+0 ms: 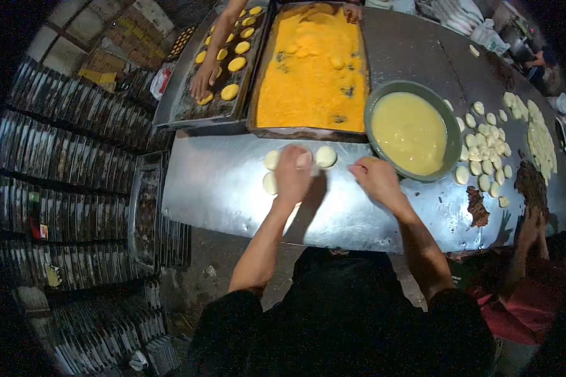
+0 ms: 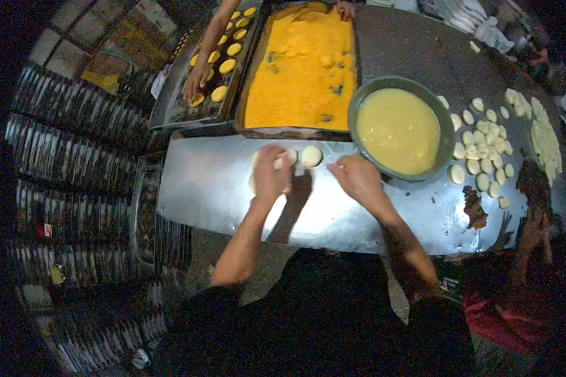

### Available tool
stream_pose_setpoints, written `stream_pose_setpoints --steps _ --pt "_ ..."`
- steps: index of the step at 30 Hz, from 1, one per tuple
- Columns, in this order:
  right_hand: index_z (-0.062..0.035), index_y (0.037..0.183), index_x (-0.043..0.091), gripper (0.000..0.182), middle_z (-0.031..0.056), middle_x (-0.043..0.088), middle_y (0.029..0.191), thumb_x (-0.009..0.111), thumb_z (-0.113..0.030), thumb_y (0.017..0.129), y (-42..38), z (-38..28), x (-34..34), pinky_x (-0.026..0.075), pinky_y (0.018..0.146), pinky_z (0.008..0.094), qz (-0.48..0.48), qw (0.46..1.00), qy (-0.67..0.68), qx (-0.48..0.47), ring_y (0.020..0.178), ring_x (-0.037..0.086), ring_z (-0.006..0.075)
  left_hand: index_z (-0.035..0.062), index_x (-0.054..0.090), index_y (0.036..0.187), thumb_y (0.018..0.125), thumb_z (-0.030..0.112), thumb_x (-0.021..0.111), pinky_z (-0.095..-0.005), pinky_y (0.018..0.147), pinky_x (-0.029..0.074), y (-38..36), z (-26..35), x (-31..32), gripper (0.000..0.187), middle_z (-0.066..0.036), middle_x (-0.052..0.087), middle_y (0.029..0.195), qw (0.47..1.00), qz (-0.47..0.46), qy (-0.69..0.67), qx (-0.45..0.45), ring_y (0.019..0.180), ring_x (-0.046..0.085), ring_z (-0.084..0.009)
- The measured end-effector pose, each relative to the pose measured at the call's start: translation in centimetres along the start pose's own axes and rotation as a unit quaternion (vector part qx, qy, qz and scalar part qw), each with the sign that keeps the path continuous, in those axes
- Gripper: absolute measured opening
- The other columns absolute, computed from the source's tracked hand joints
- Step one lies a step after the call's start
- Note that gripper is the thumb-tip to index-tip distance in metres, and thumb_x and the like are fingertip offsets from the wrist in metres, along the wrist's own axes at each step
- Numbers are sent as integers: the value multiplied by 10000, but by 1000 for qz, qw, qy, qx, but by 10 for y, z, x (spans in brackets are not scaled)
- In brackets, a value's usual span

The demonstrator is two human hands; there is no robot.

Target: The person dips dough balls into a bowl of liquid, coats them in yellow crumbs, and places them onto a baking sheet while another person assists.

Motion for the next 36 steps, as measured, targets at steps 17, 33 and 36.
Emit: stream_pose_setpoints --steps 17,33,36 --pt "-21 1005 592 477 193 635 1021 733 -327 667 106 -17 152 478 768 381 -44 995 9 93 914 618 291 -3 459 907 801 222 666 -462 690 456 -12 -156 -14 323 -236 585 832 980 -82 10 -179 811 590 -401" --pt "-34 840 619 334 167 600 879 742 -298 676 -9 -61 39 472 753 374 50 988 146 21 834 586 287 33 490 811 775 205 722 -303 633 436 5 -93 -72 291 -51 513 747 976 40 -174 -127 679 470 -154" --pt "-60 841 595 364 134 568 866 746 -351 683 -25 -27 -73 453 752 373 203 977 23 62 835 567 286 27 499 847 783 223 717 -314 617 434 46 -10 -29 300 -60 516 739 967 -3 -250 -47 657 473 -159"
Point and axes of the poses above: each hand's wrist, its own y-axis towards the middle knuckle, its own x-axis out of the palm, z = x × y, the point moved 10 cm from there along y, towards the middle knuckle
